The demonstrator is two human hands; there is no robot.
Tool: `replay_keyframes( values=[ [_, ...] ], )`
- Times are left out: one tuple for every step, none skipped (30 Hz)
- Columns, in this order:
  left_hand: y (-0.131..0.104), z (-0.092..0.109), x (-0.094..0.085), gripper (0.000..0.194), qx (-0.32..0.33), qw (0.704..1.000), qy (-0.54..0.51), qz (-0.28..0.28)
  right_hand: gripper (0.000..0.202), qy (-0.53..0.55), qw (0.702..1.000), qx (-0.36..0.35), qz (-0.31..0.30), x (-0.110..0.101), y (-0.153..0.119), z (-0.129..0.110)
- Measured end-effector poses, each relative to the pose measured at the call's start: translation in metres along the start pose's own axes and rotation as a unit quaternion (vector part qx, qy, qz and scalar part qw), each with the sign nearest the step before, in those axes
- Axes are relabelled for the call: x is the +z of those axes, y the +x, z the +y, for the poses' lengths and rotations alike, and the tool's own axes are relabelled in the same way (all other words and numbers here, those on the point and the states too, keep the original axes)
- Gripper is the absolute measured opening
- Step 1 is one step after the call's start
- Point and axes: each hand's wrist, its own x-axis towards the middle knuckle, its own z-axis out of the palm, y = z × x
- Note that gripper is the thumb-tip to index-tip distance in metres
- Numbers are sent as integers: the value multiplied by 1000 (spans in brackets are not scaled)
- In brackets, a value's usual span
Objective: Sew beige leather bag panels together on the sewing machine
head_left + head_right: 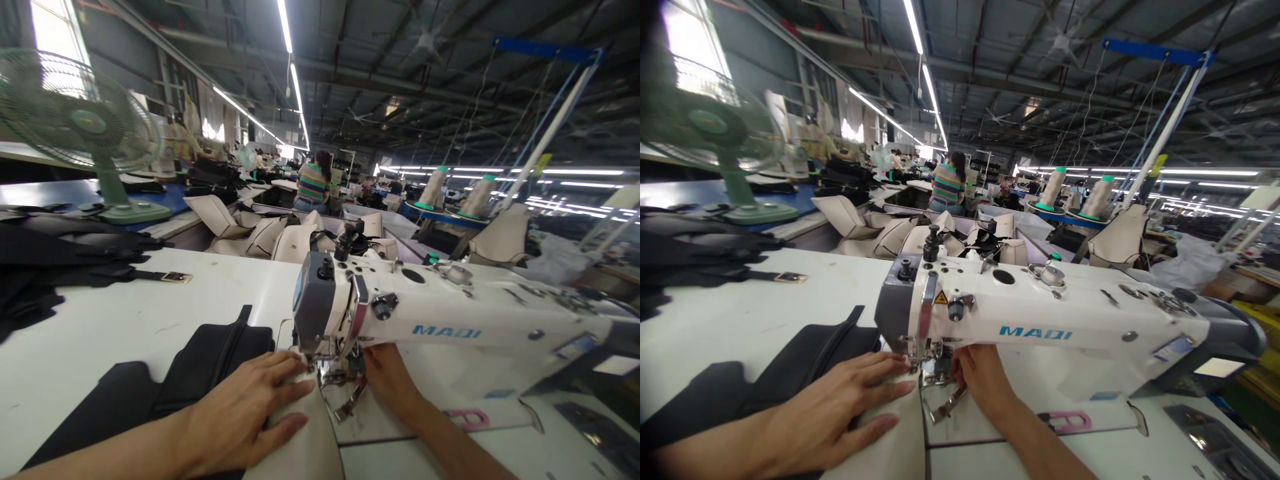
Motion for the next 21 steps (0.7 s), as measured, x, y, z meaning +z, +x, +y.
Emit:
replay_keyframes(
  values=[
    [0, 0, 0, 38, 1, 1000, -1, 3, 35, 8, 1000, 1, -14, -3, 1, 0],
    [0, 1, 0, 37, 1, 1000, -2, 7, 36, 16, 999, -1, -33, -6, 2, 0],
    [0, 1, 0, 37, 0, 1000, -2, 12, 36, 21, 998, -7, -56, -10, 2, 0],
    [0, 1, 0, 37, 1, 1000, -2, 18, 35, 29, 996, -14, -78, -14, 2, 0],
    [0, 1, 0, 36, 2, 1000, 0, 23, 34, 45, 994, -20, -99, -17, 1, 0],
    [1, 1, 0, 36, 3, 1000, 1, 29, 35, 71, 991, -22, -112, -18, 0, 0],
    [1, 1, 0, 36, 5, 999, 1, 33, 37, 103, 988, -18, -116, -19, -1, 0],
    [2, 1, 0, 36, 6, 999, 1, 36, 41, 136, 984, -10, -112, -17, -1, 1],
    [2, 0, -1, 36, 6, 999, -2, 38, 47, 165, 981, 0, -102, -15, -1, 2],
    [2, 0, 0, 36, 5, 999, -5, 40, 53, 183, 979, 8, -88, -13, -1, 4],
    [2, 0, 0, 36, 6, 999, -7, 41, 57, 189, 979, 14, -76, -10, 0, 5],
    [2, 0, 0, 36, 8, 999, -8, 42, 59, 190, 979, 15, -67, -7, 1, 7],
    [1, 0, 0, 36, 10, 999, -6, 43, 61, 190, 980, 14, -61, -4, 2, 8],
    [1, 0, 1, 37, 12, 999, -4, 44, 62, 193, 980, 14, -56, -2, 2, 9],
    [1, 0, 1, 36, 14, 999, -1, 44, 62, 196, 979, 16, -53, -1, 3, 10],
    [1, 0, 1, 36, 14, 999, 1, 42, 63, 199, 978, 17, -50, -1, 3, 10],
    [0, 0, 1, 37, 14, 999, 4, 40, 64, 203, 978, 19, -49, -1, 3, 10],
    [1, -1, 2, 38, 14, 999, 5, 35, 64, 206, 977, 22, -48, -1, 3, 9],
    [1, -1, 1, 39, 14, 1000, 5, 28, 64, 210, 976, 23, -49, -1, 2, 9],
    [1, -1, 1, 40, 15, 1000, 3, 22, 64, 213, 976, 24, -50, -2, 2, 9],
    [1, -1, 1, 41, 16, 1000, 1, 18, 64, 215, 975, 24, -50, -2, 1, 8]
  ],
)
